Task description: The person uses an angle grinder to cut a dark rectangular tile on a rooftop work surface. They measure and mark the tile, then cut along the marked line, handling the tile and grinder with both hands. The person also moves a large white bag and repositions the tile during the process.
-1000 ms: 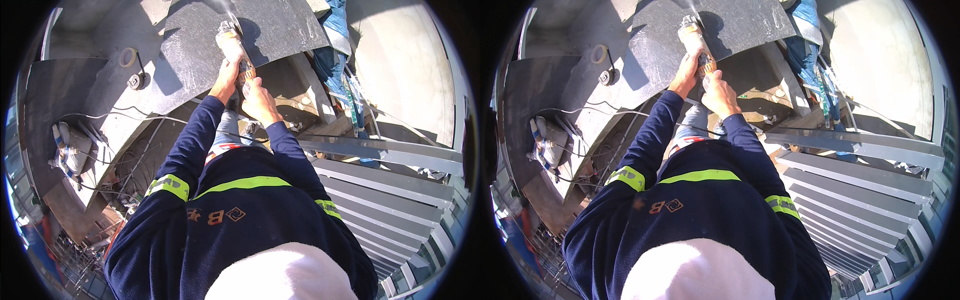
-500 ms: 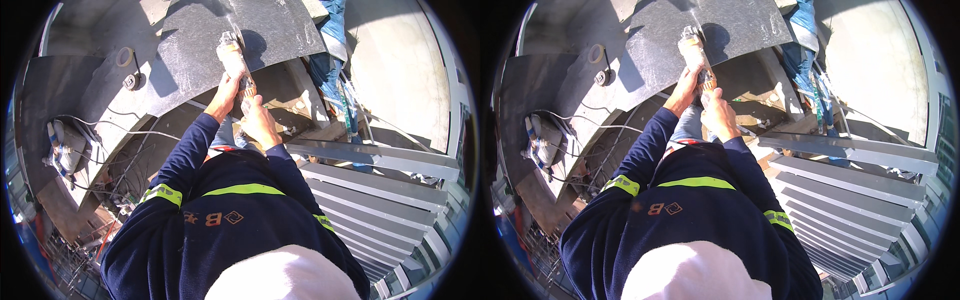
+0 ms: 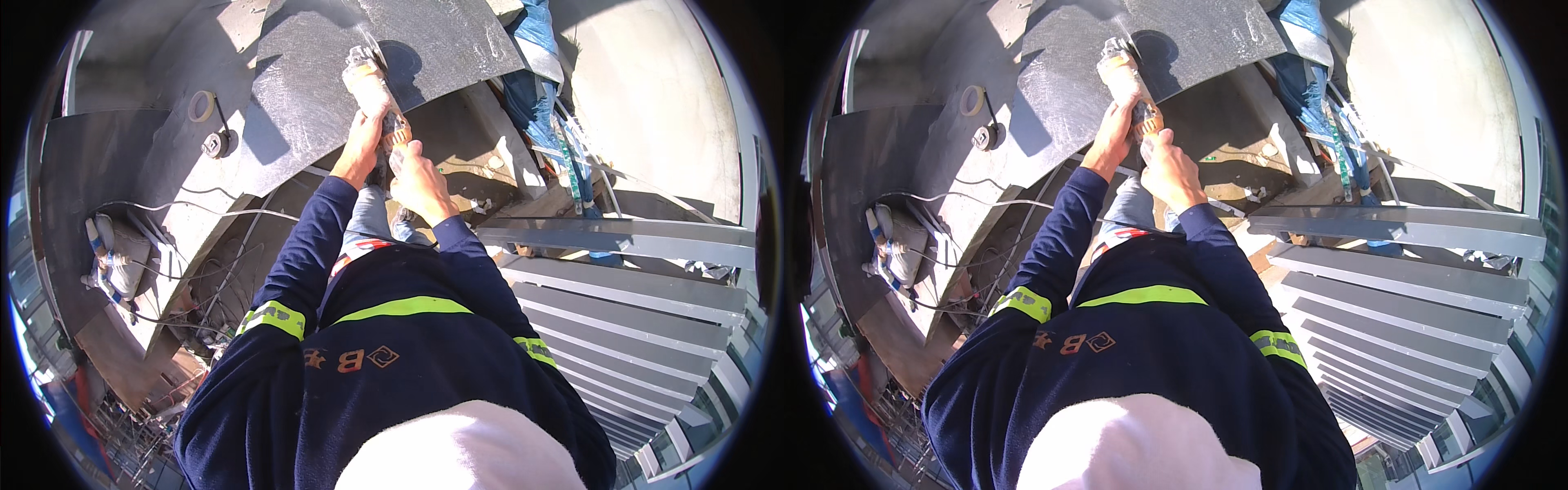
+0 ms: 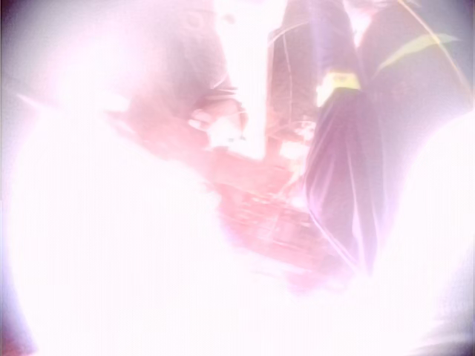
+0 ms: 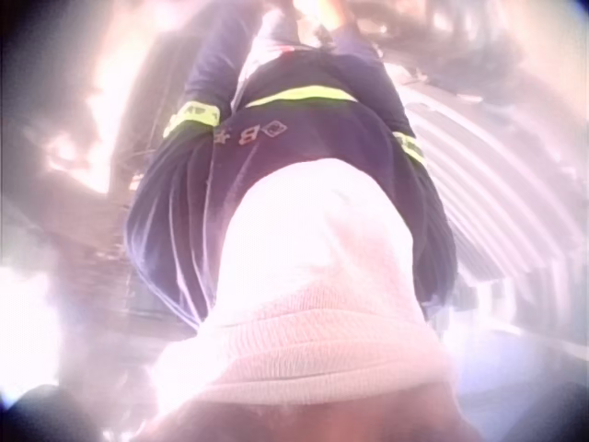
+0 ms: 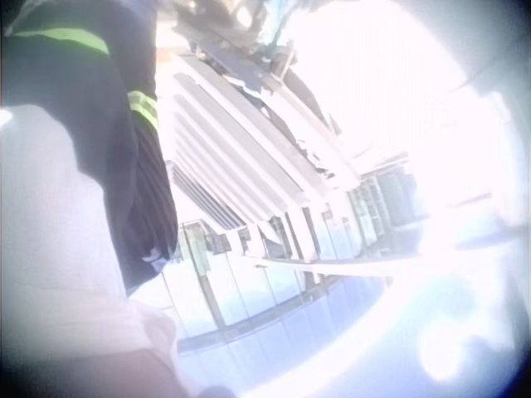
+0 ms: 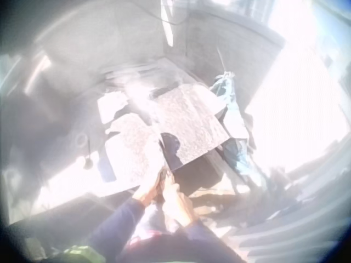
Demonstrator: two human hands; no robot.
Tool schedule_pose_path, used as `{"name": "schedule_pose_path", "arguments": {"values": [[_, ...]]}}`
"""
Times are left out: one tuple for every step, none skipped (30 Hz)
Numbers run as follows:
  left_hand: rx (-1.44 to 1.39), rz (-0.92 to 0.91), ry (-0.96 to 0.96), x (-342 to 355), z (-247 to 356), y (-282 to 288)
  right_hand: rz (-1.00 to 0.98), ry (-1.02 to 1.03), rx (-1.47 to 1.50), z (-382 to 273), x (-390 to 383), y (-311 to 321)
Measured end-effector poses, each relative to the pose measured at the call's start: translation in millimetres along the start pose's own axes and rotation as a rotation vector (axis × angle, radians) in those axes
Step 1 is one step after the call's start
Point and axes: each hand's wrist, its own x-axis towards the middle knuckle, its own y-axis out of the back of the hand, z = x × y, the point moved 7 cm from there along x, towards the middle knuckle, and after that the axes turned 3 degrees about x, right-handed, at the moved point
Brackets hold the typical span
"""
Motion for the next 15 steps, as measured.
{"name": "schedule_pose_path", "arguments": {"values": [[0.003,0.010,0.002,-5.7,-1.6,-1.7,-0.004,-0.001,0.005,0.7,-5.6,1.2],[0.010,0.015,0.011,-12.0,-2.8,-3.8,-0.009,-0.002,0.012,1.4,-11.6,2.0],[0.017,0.020,0.020,-17.9,-3.5,-5.8,-0.013,-0.003,0.019,3.6,-16.4,1.5],[0.024,0.026,0.028,-22.9,-3.8,-8.1,-0.003,0.006,0.027,8.0,-18.5,0.8],[0.027,0.026,0.023,-26.2,-3.3,-9.8,0.006,0.016,0.035,11.3,-18.8,0.1],[0.030,0.027,0.018,-29.2,-2.7,-11.8,0.015,0.027,0.043,13.7,-19.4,-0.9],[0.032,0.028,0.013,-32.3,-1.7,-12.9,0.023,0.022,0.043,16.6,-20.6,-2.8],[0.036,0.025,0.007,-29.5,-4.8,-9.8,0.016,0.010,0.034,16.2,-21.9,-2.8],[0.040,0.022,0.001,-25.9,-7.4,-6.9,0.009,-0.002,0.025,15.3,-23.0,-2.5],[0.043,0.019,-0.005,-22.8,-10.1,-3.5,0.001,-0.013,0.016,14.3,-23.8,-2.3],[0.042,0.012,-0.003,-23.9,-10.4,-5.0,0.000,-0.009,0.022,13.6,-24.9,-0.7],[0.041,0.006,-0.001,-25.6,-11.3,-6.5,-0.002,-0.004,0.027,12.9,-27.0,0.5],[0.039,0.001,0.001,-26.5,-11.3,-7.9,-0.004,0.001,0.032,12.6,-28.2,1.0],[0.037,-0.001,0.002,-24.4,-13.9,-5.7,-0.007,-0.002,0.033,12.7,-28.6,0.9],[0.034,-0.002,0.002,-22.3,-16.7,-3.5,-0.011,-0.006,0.034,12.6,-28.6,0.9]]}}
